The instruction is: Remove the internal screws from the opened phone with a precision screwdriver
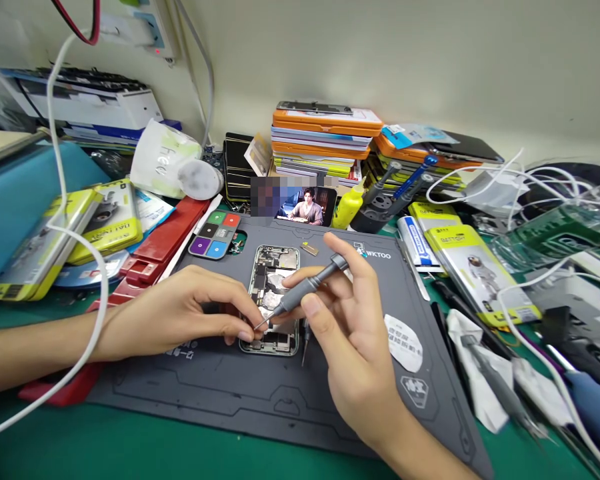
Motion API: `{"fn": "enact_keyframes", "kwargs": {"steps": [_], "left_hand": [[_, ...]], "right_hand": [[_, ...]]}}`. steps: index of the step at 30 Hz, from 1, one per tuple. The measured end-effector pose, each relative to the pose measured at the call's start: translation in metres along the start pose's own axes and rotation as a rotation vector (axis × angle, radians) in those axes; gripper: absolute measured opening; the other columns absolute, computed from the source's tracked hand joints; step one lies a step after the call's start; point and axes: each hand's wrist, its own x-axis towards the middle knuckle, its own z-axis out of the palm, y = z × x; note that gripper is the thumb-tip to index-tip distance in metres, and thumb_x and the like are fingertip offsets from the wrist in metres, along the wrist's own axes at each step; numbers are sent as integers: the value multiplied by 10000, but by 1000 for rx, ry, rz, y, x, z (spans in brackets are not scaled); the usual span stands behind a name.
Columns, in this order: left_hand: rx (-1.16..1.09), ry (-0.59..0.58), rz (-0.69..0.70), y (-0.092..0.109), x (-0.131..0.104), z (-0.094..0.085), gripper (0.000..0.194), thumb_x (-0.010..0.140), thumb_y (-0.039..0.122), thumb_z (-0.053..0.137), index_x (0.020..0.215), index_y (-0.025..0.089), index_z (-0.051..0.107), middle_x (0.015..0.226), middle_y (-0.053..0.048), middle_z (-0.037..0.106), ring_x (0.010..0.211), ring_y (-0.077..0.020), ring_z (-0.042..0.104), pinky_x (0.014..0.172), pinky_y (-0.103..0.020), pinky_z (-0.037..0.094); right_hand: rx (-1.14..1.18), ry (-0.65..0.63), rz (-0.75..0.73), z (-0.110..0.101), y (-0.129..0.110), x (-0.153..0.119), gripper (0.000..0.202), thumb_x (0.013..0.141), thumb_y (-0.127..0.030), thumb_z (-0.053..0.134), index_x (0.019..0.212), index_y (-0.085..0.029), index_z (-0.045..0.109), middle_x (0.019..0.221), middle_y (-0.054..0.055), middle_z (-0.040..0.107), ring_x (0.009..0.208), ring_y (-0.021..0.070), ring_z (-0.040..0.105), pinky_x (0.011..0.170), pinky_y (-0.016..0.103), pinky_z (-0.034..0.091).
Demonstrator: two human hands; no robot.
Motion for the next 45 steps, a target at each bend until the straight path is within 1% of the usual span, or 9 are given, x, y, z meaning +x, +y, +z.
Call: {"fn": "enact_keyframes", "kwargs": {"steps": [4, 6, 9, 13, 16, 26, 32, 38, 45], "left_hand": [[74, 36, 9, -1, 1, 1, 121, 992, 203, 736, 1089, 201, 810, 1017, 22, 831, 908, -102, 759, 826, -143, 538], [170, 85, -24, -1, 1, 2, 141, 984, 236, 750, 1118, 227, 792, 989, 43, 822, 876, -99, 745, 753, -147, 514], [296, 129, -99, -1, 0, 3, 117, 995, 343, 731, 1057, 249, 763, 787, 82, 746, 678, -79, 649, 583, -170, 420], [399, 152, -127, 1, -1, 3, 216, 1053, 413, 615, 976, 237, 713, 619, 98, 611, 548, -75, 506, 519, -204, 322], [458, 151, -136, 2, -1, 4, 233, 1066, 393, 559, 960, 229, 685, 607, 92, 590, 540, -83, 493, 524, -218, 304], [531, 87, -111, 1, -1, 5, 207, 1050, 328, 525, 897, 225, 621, 605, 82, 576, 538, -100, 494, 544, -234, 275], [552, 73, -99, 1, 0, 6, 222, 1043, 324, 523, 866, 220, 608, 619, 75, 570, 546, -102, 497, 550, -240, 270], [543, 72, -101, 1, -2, 6, 205, 1047, 321, 526, 883, 225, 605, 622, 83, 579, 551, -98, 510, 556, -232, 277], [570, 82, -71, -1, -1, 5, 211, 1050, 307, 526, 869, 220, 590, 623, 79, 584, 549, -97, 523, 556, -241, 265]], "right_hand": [[-5, 13, -19, 0, -3, 1, 488, 1065, -187, 575, 1518, -350, 497, 1089, 51, 730, 955, 175, 727, 779, 318, 714], [-49, 31, -63, 0, -4, 0, 488, 1063, -199, 582, 1517, -363, 508, 1075, 47, 731, 946, 183, 726, 755, 321, 716], [-186, 44, -192, -2, -5, -2, 525, 1049, -171, 594, 1533, -358, 519, 1034, 49, 719, 918, 188, 716, 722, 310, 710], [-429, -5, -412, -4, -2, -6, 695, 968, -29, 611, 1586, -320, 486, 1406, 135, 607, 989, 216, 722, 631, 321, 668], [-502, -68, -478, -7, 0, -8, 819, 907, 46, 608, 1624, -308, 429, 1586, 165, 482, 1008, 218, 728, 674, 355, 656], [-571, -223, -482, -9, 3, -12, 787, 891, 91, 565, 1606, -199, 411, 1428, 170, 617, 1016, 191, 720, 730, 318, 652], [-577, -271, -485, -9, 5, -11, 787, 892, 97, 561, 1609, -173, 382, 1408, 155, 610, 1099, 177, 696, 841, 310, 645], [-569, -296, -477, -8, 4, -10, 784, 894, 92, 568, 1611, -161, 378, 1361, 136, 628, 1118, 167, 682, 836, 288, 630], [-775, -341, -655, -12, -8, -3, 587, 957, -22, 610, 1530, -121, 525, 1213, 99, 759, 991, 186, 720, 850, 323, 592]]}}
